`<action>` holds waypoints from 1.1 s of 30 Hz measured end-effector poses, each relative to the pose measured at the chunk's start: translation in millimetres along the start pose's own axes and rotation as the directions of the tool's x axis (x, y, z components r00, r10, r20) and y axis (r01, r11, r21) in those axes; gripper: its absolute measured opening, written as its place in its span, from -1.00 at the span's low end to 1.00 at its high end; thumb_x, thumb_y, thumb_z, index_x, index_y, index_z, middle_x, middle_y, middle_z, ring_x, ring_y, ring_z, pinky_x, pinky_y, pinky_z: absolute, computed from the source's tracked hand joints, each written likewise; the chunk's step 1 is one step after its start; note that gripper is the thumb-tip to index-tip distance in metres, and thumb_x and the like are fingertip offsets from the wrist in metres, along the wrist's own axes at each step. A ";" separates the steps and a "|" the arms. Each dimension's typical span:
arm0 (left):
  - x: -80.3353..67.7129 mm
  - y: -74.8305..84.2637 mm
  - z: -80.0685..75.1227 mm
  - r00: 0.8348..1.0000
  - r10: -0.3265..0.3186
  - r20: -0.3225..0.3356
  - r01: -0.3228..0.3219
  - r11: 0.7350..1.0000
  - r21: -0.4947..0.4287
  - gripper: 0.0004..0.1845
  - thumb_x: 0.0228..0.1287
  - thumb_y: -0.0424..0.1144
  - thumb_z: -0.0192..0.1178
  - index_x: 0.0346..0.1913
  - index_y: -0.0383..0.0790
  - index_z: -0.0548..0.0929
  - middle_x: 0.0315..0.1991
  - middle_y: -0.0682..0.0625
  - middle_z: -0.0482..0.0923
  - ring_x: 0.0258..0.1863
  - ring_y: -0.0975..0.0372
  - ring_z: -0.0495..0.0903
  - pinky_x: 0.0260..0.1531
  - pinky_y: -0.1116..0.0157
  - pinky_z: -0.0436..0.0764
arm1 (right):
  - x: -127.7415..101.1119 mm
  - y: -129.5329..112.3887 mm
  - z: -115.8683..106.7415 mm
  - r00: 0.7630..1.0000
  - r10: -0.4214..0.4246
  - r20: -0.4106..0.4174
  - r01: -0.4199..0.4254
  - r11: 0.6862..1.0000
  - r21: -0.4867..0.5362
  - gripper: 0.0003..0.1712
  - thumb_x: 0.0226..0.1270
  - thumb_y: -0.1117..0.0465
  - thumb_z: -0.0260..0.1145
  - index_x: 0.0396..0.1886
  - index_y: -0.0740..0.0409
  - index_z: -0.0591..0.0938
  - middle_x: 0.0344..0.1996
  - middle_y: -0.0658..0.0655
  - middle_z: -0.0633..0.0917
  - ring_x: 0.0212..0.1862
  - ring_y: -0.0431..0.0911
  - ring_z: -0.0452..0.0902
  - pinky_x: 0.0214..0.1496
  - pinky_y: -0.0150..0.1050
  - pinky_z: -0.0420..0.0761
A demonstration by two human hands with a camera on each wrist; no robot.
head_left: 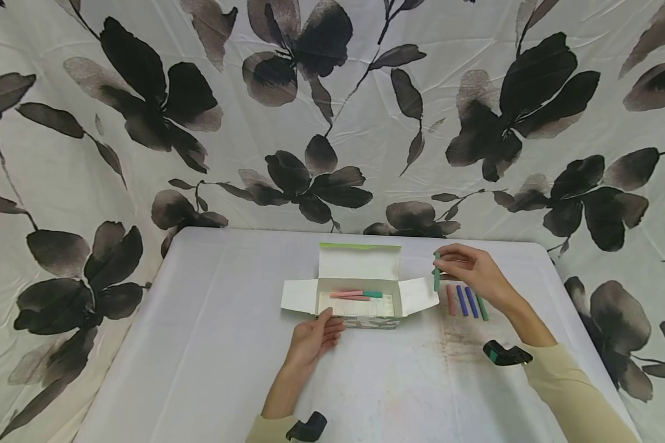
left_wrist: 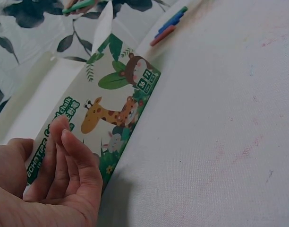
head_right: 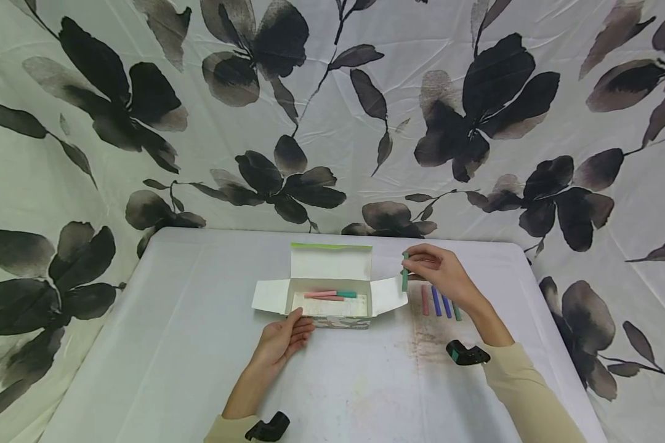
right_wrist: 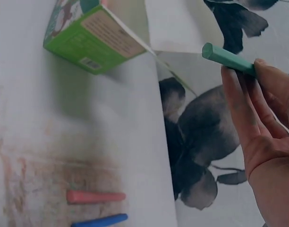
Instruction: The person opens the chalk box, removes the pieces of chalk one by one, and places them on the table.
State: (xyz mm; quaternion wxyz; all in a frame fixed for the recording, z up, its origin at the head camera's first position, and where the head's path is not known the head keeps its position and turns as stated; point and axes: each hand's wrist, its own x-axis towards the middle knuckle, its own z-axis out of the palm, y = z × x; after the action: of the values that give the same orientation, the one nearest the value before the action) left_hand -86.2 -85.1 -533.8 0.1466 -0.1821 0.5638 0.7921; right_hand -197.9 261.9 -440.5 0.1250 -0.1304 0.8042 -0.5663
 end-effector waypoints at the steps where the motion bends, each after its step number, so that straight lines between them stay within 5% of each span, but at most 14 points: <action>1: 0.0 0.0 0.0 1.000 -0.002 -0.002 0.002 1.000 0.001 -0.46 0.55 0.00 0.18 0.03 -0.56 0.64 -0.22 -0.07 0.75 -0.31 0.33 0.65 -0.30 0.44 0.65 | -1.9 1.7 -2.4 1.000 0.005 -0.009 -0.004 1.000 0.002 -0.51 0.52 0.14 0.34 0.26 0.37 0.52 -0.04 0.20 0.72 -0.10 -0.17 0.75 0.01 -0.26 0.73; 6: 0.3 0.4 0.2 1.000 -0.009 -0.015 0.009 1.000 0.006 -0.46 0.54 0.00 0.19 0.02 -0.56 0.65 -0.24 -0.07 0.75 -0.33 0.33 0.65 -0.33 0.46 0.65 | -11.7 11.3 -14.3 0.999 -0.004 -0.033 0.005 1.000 0.023 -0.52 0.53 0.16 0.32 0.26 0.39 0.51 -0.09 0.02 0.73 -0.11 -0.18 0.75 0.03 -0.20 0.73; 33: 1.6 -1.2 -0.5 1.000 -0.005 -0.012 0.005 1.000 0.004 -0.45 0.54 -0.01 0.19 0.03 -0.58 0.65 -0.21 -0.11 0.76 -0.32 0.31 0.66 -0.34 0.46 0.65 | -66.9 83.8 -53.3 0.970 0.133 -0.202 -0.143 0.989 -0.036 -0.40 0.56 0.10 0.30 0.34 0.47 0.44 -0.11 -0.21 0.72 -0.10 -0.38 0.66 -0.04 -0.34 0.72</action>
State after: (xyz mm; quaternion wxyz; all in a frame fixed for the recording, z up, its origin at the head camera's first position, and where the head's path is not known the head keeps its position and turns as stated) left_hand -87.0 -85.1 -535.7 0.1457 -0.1882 0.5658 0.7894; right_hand -159.6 359.4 -498.5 0.0795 -0.0199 0.8337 -0.5460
